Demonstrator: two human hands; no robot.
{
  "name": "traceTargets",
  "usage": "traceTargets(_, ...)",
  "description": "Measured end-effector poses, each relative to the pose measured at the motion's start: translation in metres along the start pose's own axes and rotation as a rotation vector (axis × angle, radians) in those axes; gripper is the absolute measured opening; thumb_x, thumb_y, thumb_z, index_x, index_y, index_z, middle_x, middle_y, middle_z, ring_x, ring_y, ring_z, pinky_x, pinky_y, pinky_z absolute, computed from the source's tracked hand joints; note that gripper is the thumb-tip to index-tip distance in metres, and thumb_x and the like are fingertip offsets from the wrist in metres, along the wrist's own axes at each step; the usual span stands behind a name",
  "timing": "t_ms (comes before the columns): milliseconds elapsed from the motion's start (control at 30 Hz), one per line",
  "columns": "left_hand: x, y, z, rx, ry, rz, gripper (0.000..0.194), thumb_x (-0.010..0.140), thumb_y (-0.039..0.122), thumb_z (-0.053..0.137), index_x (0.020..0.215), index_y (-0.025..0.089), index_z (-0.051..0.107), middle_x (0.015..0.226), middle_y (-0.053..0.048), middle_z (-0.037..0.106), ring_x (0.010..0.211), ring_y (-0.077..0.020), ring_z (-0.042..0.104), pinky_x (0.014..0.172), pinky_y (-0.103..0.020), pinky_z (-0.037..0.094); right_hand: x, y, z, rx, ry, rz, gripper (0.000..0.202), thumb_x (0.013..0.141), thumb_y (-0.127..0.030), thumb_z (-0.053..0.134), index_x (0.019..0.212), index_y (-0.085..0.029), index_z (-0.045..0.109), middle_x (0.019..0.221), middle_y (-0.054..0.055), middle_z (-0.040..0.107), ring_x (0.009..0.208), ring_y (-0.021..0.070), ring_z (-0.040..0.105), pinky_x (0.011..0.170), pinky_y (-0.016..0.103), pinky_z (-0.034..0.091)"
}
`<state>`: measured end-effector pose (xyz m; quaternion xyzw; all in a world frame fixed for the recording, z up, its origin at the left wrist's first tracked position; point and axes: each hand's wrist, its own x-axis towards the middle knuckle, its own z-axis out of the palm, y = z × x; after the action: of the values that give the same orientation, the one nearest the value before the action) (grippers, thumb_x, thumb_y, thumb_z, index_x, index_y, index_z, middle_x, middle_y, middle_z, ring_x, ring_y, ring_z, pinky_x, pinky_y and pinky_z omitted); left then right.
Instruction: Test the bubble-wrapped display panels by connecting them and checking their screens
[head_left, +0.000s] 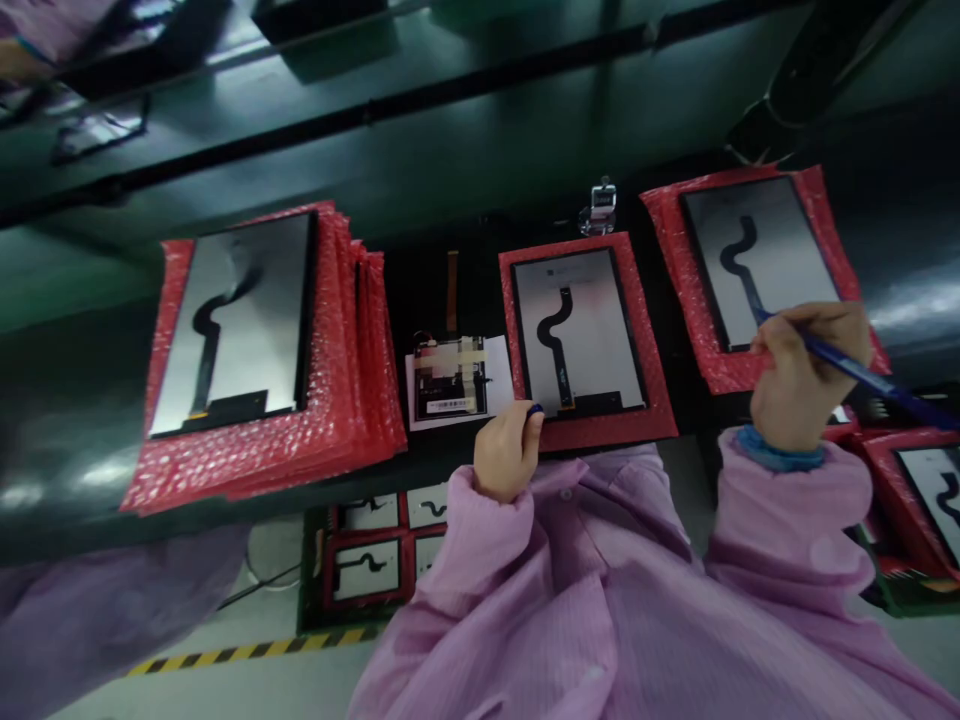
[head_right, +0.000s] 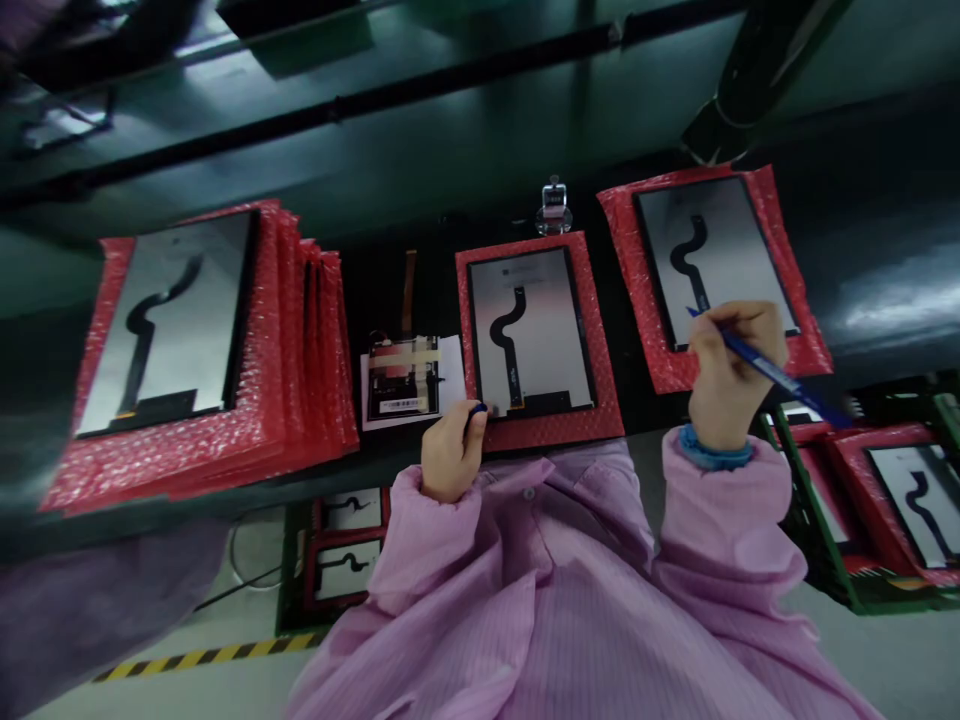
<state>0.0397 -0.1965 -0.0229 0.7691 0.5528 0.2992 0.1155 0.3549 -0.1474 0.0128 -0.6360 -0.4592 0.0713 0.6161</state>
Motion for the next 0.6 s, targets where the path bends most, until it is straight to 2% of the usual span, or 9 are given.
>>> traceTargets(100, 0.0, -0.001, 0.0, 0.012, 0.032, 0.035, 0.04, 0.108, 0.041, 0.032, 0.099, 0.018, 0.064, 0.084, -0.007, 0.076, 0.073, -0.0178, 0.072, 0.067, -0.026, 0.052, 0.032, 0.032, -0.016, -0.015, 0.067, 0.04, 0.024, 0.078, -0.005, 0.066, 0.077, -0.022, 0.049, 0.059, -0.007, 0.049, 0.046, 0.0089, 0.05, 0.05, 0.027, 0.037)
traceTargets(200, 0.0, -0.002, 0.0, 0.029, 0.047, 0.04, 0.041, 0.108, 0.042, 0.033, 0.098, 0.018, 0.064, 0.083, -0.007, 0.076, 0.071, -0.0182, 0.072, 0.066, -0.027, 0.052, 0.051, 0.049, -0.022, -0.211, 0.102, 0.103, 0.04, 0.075, 0.003, 0.066, 0.06, -0.025, 0.041, 0.045, -0.009, 0.041, 0.039, 0.0079, 0.048, 0.046, 0.025, 0.033)
traceTargets(333, -0.001, -0.003, 0.0, 0.031, 0.028, 0.026, 0.042, 0.108, 0.044, 0.032, 0.099, 0.018, 0.064, 0.084, -0.007, 0.076, 0.072, -0.0184, 0.072, 0.068, -0.027, 0.053, 0.058, 0.048, -0.022, -0.353, 0.174, 0.086, 0.052, 0.068, 0.012, 0.065, 0.048, -0.026, 0.035, 0.039, -0.01, 0.037, 0.036, 0.0065, 0.044, 0.045, 0.024, 0.032)
traceTargets(500, -0.001, -0.003, 0.001, 0.028, 0.04, 0.023, 0.041, 0.107, 0.044, 0.033, 0.098, 0.018, 0.064, 0.083, -0.007, 0.076, 0.07, -0.018, 0.072, 0.066, -0.027, 0.052, 0.056, 0.039, -0.021, -0.353, 0.075, 0.108, 0.05, 0.072, 0.007, 0.066, 0.049, -0.026, 0.037, 0.041, -0.008, 0.041, 0.038, 0.0063, 0.046, 0.046, 0.025, 0.032)
traceTargets(600, -0.001, -0.003, 0.001, 0.017, 0.043, 0.027, 0.041, 0.107, 0.044, 0.034, 0.098, 0.018, 0.064, 0.084, -0.007, 0.076, 0.07, -0.018, 0.072, 0.067, -0.027, 0.052, 0.057, 0.036, -0.02, -0.365, 0.038, 0.109, 0.052, 0.07, 0.008, 0.069, 0.046, -0.025, 0.036, 0.04, -0.008, 0.04, 0.038, 0.005, 0.044, 0.047, 0.025, 0.032)
